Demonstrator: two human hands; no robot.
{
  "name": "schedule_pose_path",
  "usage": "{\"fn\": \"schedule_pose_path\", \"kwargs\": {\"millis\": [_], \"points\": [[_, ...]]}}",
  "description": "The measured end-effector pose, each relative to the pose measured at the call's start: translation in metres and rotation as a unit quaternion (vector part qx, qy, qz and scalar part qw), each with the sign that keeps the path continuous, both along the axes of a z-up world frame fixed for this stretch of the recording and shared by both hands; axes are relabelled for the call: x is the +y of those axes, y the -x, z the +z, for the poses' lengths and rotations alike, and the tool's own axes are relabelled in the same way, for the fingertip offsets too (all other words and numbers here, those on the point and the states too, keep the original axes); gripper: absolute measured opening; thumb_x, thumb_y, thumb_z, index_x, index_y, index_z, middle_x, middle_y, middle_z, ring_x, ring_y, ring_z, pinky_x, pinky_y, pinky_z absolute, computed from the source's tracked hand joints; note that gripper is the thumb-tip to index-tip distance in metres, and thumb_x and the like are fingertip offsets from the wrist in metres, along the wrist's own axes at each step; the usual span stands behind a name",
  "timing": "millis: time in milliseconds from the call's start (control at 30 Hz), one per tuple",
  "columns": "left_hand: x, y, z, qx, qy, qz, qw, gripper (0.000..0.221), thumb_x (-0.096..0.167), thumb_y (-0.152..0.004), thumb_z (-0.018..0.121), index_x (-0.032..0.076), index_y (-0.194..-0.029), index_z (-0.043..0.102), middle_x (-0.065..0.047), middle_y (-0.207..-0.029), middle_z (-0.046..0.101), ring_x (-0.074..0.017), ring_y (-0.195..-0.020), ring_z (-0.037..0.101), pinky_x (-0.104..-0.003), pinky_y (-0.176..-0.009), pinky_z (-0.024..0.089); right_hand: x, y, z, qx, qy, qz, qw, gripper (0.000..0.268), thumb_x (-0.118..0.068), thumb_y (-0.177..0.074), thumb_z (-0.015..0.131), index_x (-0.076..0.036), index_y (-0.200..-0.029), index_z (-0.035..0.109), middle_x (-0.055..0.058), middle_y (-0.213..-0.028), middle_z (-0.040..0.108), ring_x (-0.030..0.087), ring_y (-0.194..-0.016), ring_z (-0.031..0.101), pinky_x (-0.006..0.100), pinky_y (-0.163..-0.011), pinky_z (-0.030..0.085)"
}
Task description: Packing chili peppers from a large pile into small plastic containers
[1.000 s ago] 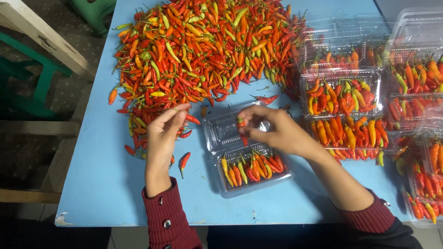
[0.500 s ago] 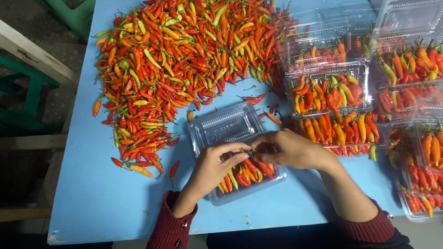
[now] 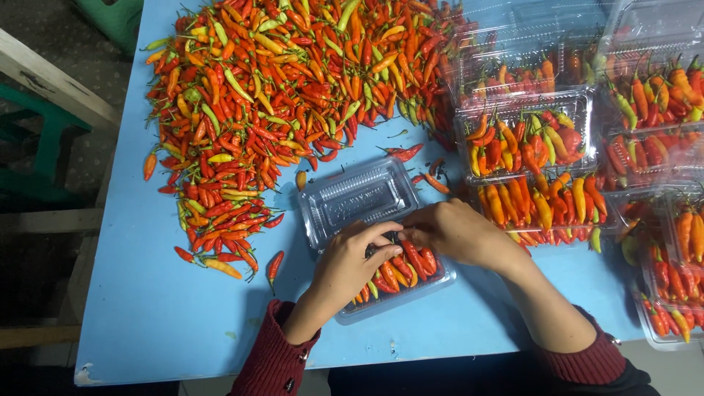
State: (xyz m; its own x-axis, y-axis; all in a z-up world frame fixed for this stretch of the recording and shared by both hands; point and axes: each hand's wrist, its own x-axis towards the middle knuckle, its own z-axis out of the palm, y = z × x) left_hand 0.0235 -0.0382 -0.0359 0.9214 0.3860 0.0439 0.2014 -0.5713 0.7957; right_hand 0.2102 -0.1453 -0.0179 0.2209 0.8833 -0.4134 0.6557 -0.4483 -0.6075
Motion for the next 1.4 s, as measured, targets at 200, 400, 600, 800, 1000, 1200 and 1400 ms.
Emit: {"fn": "schedule_pose_path", "kwargs": {"millis": [200, 400, 600, 800, 1000, 1200, 1400], "points": [[-0.001, 0.000, 0.001, -0.005, -0.001, -0.008, 1.000, 0.033, 0.019, -0.093, 0.071, 0.011, -0.125, 0.069, -0.008, -0.084, 0.078, -0.0270, -0.086, 0.067, -0.038, -0.086, 0.051, -0.002, 0.002, 0.000, -0.010, -0.006, -0.022, 1.000, 0.030, -0.031, -0.091, 0.067, -0.019, -0.117, 0.076, 0.011, -0.086, 0.081, 0.030, -0.084, 0.079, 0.040, -0.071, 0.063], [0.001, 0.004, 0.018, -0.004, -0.009, -0.024, 1.000, 0.036, 0.017, -0.093, 0.070, 0.010, -0.128, 0.066, -0.006, -0.088, 0.079, -0.0250, -0.090, 0.067, -0.039, -0.090, 0.048, -0.003, 0.004, 0.013, -0.014, -0.019, -0.027, 0.999, 0.029, -0.024, -0.094, 0.064, -0.014, -0.119, 0.074, 0.016, -0.090, 0.080, 0.034, -0.088, 0.078, 0.043, -0.074, 0.063], [0.002, 0.004, 0.006, 0.008, -0.014, -0.048, 0.999, 0.044, 0.015, -0.089, 0.073, 0.012, -0.131, 0.064, -0.008, -0.095, 0.076, -0.0263, -0.093, 0.064, -0.040, -0.090, 0.048, -0.003, 0.005, 0.009, -0.014, -0.009, -0.005, 1.000, 0.028, -0.025, -0.092, 0.066, -0.016, -0.116, 0.074, 0.016, -0.093, 0.080, 0.034, -0.089, 0.078, 0.042, -0.073, 0.063], [0.006, 0.006, 0.014, 0.030, -0.015, -0.057, 0.998, 0.044, 0.015, -0.091, 0.070, 0.010, -0.134, 0.061, -0.009, -0.102, 0.074, -0.0252, -0.097, 0.063, -0.040, -0.090, 0.047, -0.002, 0.006, 0.010, -0.015, -0.001, 0.005, 1.000, 0.030, -0.025, -0.093, 0.066, -0.014, -0.120, 0.073, 0.017, -0.094, 0.079, 0.034, -0.088, 0.079, 0.042, -0.073, 0.063], [0.004, 0.003, 0.010, 0.027, -0.018, -0.069, 0.997, 0.049, 0.015, -0.089, 0.072, 0.010, -0.136, 0.059, -0.012, -0.105, 0.073, -0.0275, -0.097, 0.064, -0.042, -0.089, 0.049, -0.006, 0.004, 0.010, -0.007, -0.020, 0.006, 1.000, 0.032, -0.026, -0.091, 0.068, -0.014, -0.120, 0.071, 0.017, -0.093, 0.079, 0.034, -0.086, 0.079, 0.042, -0.071, 0.064], [0.007, 0.005, 0.017, 0.023, 0.029, -0.038, 0.999, 0.043, 0.018, -0.093, 0.068, 0.009, -0.134, 0.061, -0.015, -0.105, 0.073, -0.0298, -0.096, 0.066, -0.043, -0.086, 0.050, -0.006, 0.006, 0.015, 0.007, -0.021, -0.004, 1.000, 0.030, -0.025, -0.093, 0.065, -0.014, -0.119, 0.072, 0.017, -0.094, 0.080, 0.034, -0.086, 0.079, 0.042, -0.072, 0.064], [0.021, 0.016, 0.037, -0.026, 0.074, 0.028, 0.997, 0.034, 0.017, -0.097, 0.064, 0.005, -0.128, 0.067, -0.018, -0.100, 0.075, -0.0318, -0.090, 0.070, -0.040, -0.082, 0.053, -0.008, 0.008, 0.019, 0.000, -0.050, -0.021, 0.999, 0.028, -0.027, -0.091, 0.066, -0.014, -0.116, 0.074, 0.015, -0.090, 0.081, 0.035, -0.084, 0.079, 0.045, -0.072, 0.063]]}}
